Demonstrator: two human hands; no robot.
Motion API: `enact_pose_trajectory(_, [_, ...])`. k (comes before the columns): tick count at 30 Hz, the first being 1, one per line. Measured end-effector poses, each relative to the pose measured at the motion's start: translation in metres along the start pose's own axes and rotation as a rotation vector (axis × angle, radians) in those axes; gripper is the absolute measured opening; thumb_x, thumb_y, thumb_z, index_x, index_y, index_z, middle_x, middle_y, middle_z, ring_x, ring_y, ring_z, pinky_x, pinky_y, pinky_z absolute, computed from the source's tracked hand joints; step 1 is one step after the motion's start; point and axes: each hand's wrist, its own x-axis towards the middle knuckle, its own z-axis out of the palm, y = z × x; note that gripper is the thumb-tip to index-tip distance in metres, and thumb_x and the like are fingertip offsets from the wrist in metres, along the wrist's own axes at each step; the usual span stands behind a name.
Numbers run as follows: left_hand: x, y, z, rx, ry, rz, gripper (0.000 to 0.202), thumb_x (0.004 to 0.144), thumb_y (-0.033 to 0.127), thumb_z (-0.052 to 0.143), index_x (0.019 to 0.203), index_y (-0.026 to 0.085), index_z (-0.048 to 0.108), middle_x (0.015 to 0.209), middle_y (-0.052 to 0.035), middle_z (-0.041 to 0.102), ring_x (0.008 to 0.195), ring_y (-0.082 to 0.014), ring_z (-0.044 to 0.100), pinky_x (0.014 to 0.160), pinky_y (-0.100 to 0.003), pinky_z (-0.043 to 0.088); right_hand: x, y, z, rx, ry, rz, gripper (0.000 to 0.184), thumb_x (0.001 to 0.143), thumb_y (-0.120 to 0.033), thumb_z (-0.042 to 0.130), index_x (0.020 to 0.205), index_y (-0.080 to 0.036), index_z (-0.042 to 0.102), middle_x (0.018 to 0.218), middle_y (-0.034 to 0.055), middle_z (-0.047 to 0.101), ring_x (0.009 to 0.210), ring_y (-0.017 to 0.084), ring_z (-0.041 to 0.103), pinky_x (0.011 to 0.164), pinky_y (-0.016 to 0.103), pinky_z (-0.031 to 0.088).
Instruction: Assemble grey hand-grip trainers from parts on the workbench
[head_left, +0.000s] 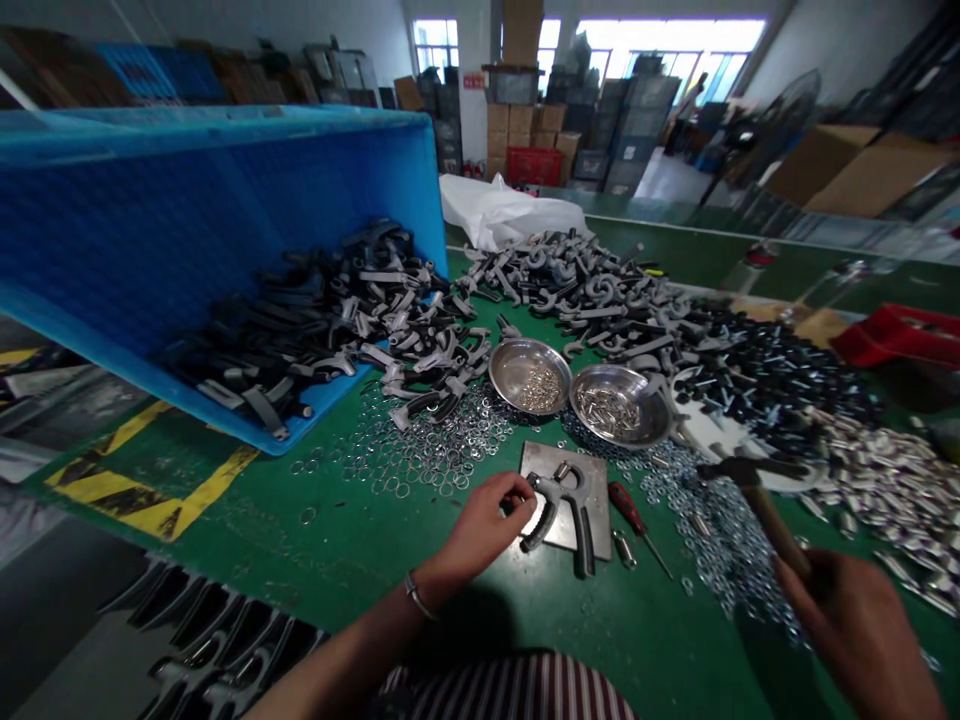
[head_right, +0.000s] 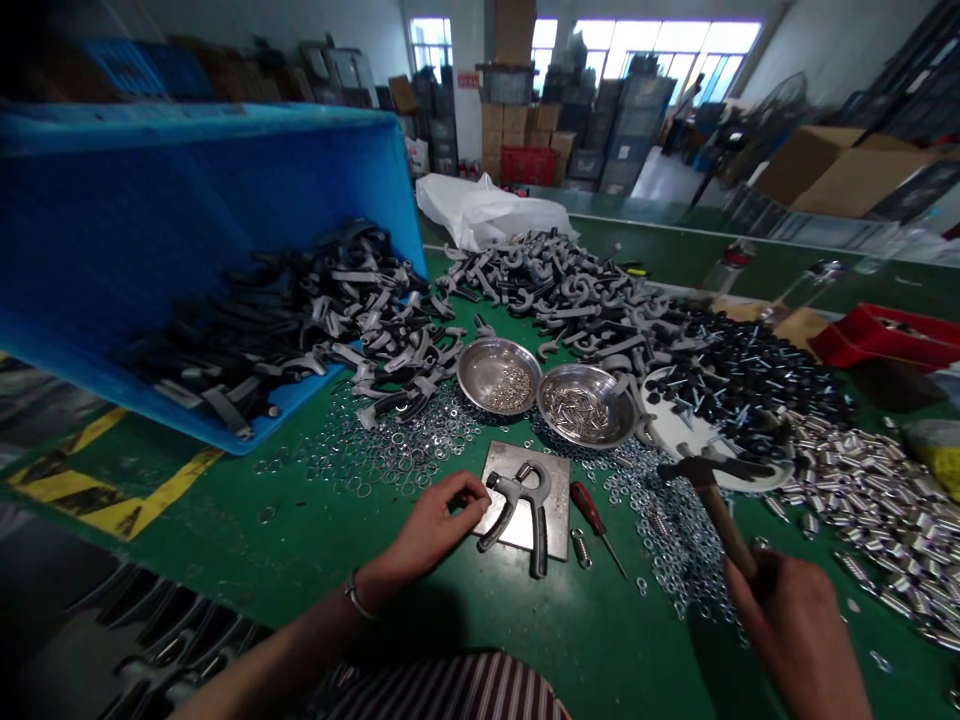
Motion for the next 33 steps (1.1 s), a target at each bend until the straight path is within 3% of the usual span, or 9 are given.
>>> enact_pose_trajectory(3, [-0.004,-0.003,-0.005,-0.029,0.013,-0.028,0.007,0.086,0.021,0.060,0.083,0.019,0.065,0.081,0.0001,0.066,0.078,-0.0149,0.060,0.075,-0.026,0.046,-0.020,-0.032,-0.001,0.183,-0.257,0.054,0.044,0.078,-0.065,0.056,0.099,-0.027,0.062,0.081,0.0136,0.071,0.063,0.029,0.068,0.057,0.042,0.054])
enact_pose_trajectory(6, [-0.006,-0.004,-0.006,-0.065,0.005,-0.055,0.010,0.088,0.024,0.060,0.081,0.019,0.065,0.079,0.0003,0.066,0.076,-0.0144,0.060,0.073,-0.026,0.045,-0.043,-0.070,0.008,0.286,-0.506,-0.054,0.044,0.082,-0.065,0.053,0.103,-0.027,0.063,0.085,0.0089,0.074,0.073,0.029,0.072,0.064,0.038,0.058])
enact_pose_trajectory(9, [-0.005,-0.003,-0.006,-0.076,0.004,-0.055,0.011,0.088,0.025,0.060,0.081,0.018,0.065,0.080,0.0000,0.066,0.077,-0.0145,0.059,0.074,-0.026,0.045,-0.050,-0.101,0.023,0.237,-0.526,-0.110,0.039,0.092,-0.062,0.043,0.101,-0.027,0.060,0.078,0.0061,0.073,0.067,0.026,0.071,0.061,0.035,0.056])
enact_pose_trajectory(14, [-0.003,-0.007,-0.011,-0.081,0.007,-0.078,0.013,0.088,0.029,0.060,0.081,0.019,0.065,0.079,-0.0001,0.066,0.076,-0.0148,0.060,0.072,-0.026,0.045,-0.031,-0.129,0.035,0.130,-0.616,-0.229,0.040,0.093,-0.060,0.039,0.095,-0.025,0.058,0.074,0.0085,0.073,0.064,0.029,0.071,0.056,0.036,0.053])
enact_pose_trajectory(19, [-0.003,-0.011,-0.020,-0.043,0.018,-0.078,0.013,0.088,0.030,0.060,0.082,0.019,0.065,0.080,-0.0003,0.067,0.077,-0.0152,0.060,0.073,-0.026,0.046,-0.027,-0.129,0.037,0.145,-0.480,-0.246,0.040,0.094,-0.059,0.040,0.101,-0.025,0.061,0.073,0.0073,0.072,0.061,0.027,0.070,0.055,0.036,0.053])
enact_pose_trajectory(23, [0.019,-0.004,-0.020,0.030,-0.006,-0.001,0.012,0.090,0.025,0.059,0.085,0.019,0.067,0.083,-0.0004,0.068,0.078,-0.0152,0.061,0.074,-0.027,0.046,-0.022,-0.123,0.048,0.196,-0.586,-0.225,0.048,0.092,-0.060,0.044,0.114,-0.023,0.066,0.091,0.0114,0.077,0.075,0.031,0.073,0.064,0.040,0.057])
enact_pose_trajectory(25, [0.041,0.000,-0.013,0.118,-0.029,0.088,0.011,0.090,0.023,0.060,0.085,0.019,0.068,0.085,-0.0012,0.068,0.081,-0.0163,0.062,0.076,-0.028,0.045,-0.018,-0.124,0.048,0.332,-0.598,-0.171,0.047,0.093,-0.058,0.046,0.116,-0.024,0.067,0.100,0.0089,0.077,0.086,0.029,0.073,0.072,0.037,0.057])
enact_pose_trajectory(30, [0.094,-0.001,0.014,0.339,-0.183,0.277,0.012,0.090,0.021,0.062,0.082,0.018,0.070,0.087,-0.0037,0.071,0.088,-0.0200,0.064,0.084,-0.031,0.045,-0.022,-0.123,0.037,0.496,-0.380,0.038,0.043,0.090,-0.062,0.049,0.093,-0.024,0.067,0.075,0.0026,0.068,0.068,0.022,0.063,0.059,0.028,0.052])
enact_pose_trajectory(33, [0.106,-0.004,0.027,0.436,-0.231,0.294,0.013,0.091,0.021,0.061,0.082,0.018,0.070,0.088,-0.0044,0.072,0.090,-0.0209,0.065,0.084,-0.032,0.044,-0.034,-0.110,0.040,0.569,-0.374,0.149,0.042,0.090,-0.064,0.050,0.089,-0.024,0.062,0.071,0.0003,0.060,0.065,0.020,0.058,0.057,0.027,0.049])
